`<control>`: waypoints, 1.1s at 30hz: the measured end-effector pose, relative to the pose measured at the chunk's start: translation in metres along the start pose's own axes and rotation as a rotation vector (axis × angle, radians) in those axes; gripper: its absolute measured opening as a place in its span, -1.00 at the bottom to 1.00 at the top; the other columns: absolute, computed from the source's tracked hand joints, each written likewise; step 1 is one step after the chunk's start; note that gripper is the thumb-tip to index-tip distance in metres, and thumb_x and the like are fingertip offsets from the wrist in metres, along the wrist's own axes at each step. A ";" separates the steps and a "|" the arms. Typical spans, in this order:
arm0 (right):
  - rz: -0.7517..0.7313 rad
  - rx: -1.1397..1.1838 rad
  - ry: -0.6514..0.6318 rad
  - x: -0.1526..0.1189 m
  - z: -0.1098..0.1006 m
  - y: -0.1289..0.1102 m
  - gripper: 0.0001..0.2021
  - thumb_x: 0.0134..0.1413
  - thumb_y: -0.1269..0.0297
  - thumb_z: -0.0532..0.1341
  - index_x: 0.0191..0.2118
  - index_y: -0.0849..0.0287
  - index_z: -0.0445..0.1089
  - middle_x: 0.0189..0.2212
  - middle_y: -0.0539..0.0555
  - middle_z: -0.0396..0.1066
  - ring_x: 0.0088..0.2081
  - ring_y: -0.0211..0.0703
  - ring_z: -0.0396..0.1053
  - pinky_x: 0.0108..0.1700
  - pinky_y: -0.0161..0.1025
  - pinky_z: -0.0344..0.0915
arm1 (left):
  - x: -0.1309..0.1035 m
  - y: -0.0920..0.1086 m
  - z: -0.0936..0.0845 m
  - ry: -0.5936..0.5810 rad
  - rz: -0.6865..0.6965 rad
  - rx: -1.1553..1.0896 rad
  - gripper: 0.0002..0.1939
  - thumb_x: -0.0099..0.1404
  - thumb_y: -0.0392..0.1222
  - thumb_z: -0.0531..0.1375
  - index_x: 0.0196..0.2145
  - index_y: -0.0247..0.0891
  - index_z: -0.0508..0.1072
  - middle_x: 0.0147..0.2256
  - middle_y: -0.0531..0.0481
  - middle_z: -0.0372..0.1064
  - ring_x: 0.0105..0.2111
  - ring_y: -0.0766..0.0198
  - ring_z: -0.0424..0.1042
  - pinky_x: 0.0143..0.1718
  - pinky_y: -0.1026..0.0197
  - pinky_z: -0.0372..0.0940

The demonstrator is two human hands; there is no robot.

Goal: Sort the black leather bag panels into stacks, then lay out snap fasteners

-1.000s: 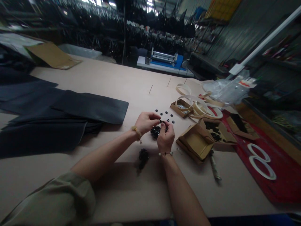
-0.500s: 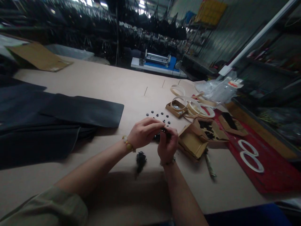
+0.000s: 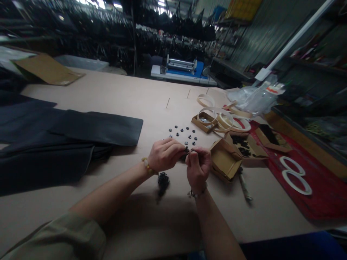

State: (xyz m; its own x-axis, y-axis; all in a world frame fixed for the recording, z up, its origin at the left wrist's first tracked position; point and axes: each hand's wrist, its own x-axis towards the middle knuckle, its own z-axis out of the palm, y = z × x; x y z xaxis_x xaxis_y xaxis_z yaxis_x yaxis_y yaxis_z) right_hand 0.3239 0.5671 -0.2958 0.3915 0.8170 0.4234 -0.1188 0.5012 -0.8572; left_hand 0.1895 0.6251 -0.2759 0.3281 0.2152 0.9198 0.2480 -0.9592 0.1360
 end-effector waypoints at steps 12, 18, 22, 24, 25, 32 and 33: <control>0.303 -0.108 0.101 0.042 -0.026 0.002 -0.57 -0.13 0.00 0.40 -0.22 0.17 0.36 -0.48 -0.09 0.27 -0.66 -0.49 -0.11 -0.67 -0.38 -0.16 | -0.030 -0.100 -0.006 -0.477 -0.413 0.509 -0.77 0.42 -0.08 0.12 -0.22 -0.19 0.56 -0.28 -0.05 0.54 -0.29 0.23 0.49 -0.38 0.25 0.24; 0.244 -0.769 -0.176 0.094 -0.024 0.019 -0.63 -0.11 0.12 0.37 -0.20 0.28 0.47 -0.35 0.11 0.48 -0.36 -0.24 0.37 -0.29 -0.28 0.31 | -0.048 -0.150 0.016 -0.779 -0.756 0.515 -0.72 0.37 -0.06 0.12 -0.14 -0.12 0.60 -0.18 -0.13 0.54 -0.19 0.10 0.51 -0.24 0.17 0.32; 0.332 -1.235 -0.605 0.139 -0.002 0.028 -0.84 -0.07 0.29 0.30 -0.35 0.24 0.55 -0.44 0.11 0.49 -0.41 -0.19 0.38 -0.31 -0.25 0.30 | -0.055 -0.153 0.017 -0.742 -0.767 0.389 -0.71 0.35 -0.10 0.11 -0.12 -0.08 0.61 -0.15 -0.07 0.55 -0.16 0.13 0.51 -0.16 0.18 0.33; 0.375 -1.403 -0.782 0.153 0.010 0.040 -0.88 -0.15 0.37 0.30 -0.39 0.21 0.56 -0.52 0.09 0.46 -0.48 -0.21 0.33 -0.35 -0.24 0.28 | -0.059 -0.152 0.014 -0.711 -0.768 0.340 -0.72 0.33 -0.11 0.13 -0.13 -0.11 0.61 -0.14 -0.06 0.55 -0.13 0.14 0.49 -0.13 0.20 0.33; 0.386 -1.467 -0.848 0.158 0.015 0.047 -0.89 -0.20 0.40 0.32 -0.43 0.20 0.56 -0.56 0.08 0.44 -0.50 -0.21 0.31 -0.36 -0.24 0.27 | -0.060 -0.152 0.012 -0.701 -0.769 0.321 -0.72 0.33 -0.11 0.13 -0.14 -0.13 0.61 -0.14 -0.06 0.55 -0.13 0.15 0.49 -0.11 0.20 0.32; 0.351 -1.523 -0.918 0.162 0.024 0.069 -0.73 -0.53 0.35 0.49 -0.65 0.17 0.37 -0.72 0.01 0.22 -0.53 -0.22 0.20 -0.39 -0.22 0.21 | -0.056 -0.146 0.005 -0.542 -0.728 0.311 -0.74 0.34 -0.19 0.14 -0.09 -0.20 0.57 -0.08 -0.12 0.51 -0.07 0.11 0.44 -0.11 0.15 0.32; 0.336 -1.467 -0.860 0.161 0.021 0.065 -0.73 -0.47 0.27 0.49 -0.63 0.18 0.38 -0.71 0.01 0.23 -0.53 -0.23 0.20 -0.40 -0.23 0.19 | -0.052 -0.141 0.007 -0.491 -0.691 0.314 -0.75 0.35 -0.19 0.13 -0.10 -0.21 0.56 -0.08 -0.13 0.50 -0.07 0.11 0.43 -0.10 0.14 0.31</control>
State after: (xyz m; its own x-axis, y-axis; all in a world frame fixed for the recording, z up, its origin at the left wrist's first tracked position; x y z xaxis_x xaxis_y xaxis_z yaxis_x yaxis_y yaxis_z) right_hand 0.3596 0.7370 -0.2773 -0.0907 0.9733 -0.2108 0.9655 0.0341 -0.2583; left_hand 0.1432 0.7507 -0.3458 0.3476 0.8481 0.3998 0.7482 -0.5079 0.4269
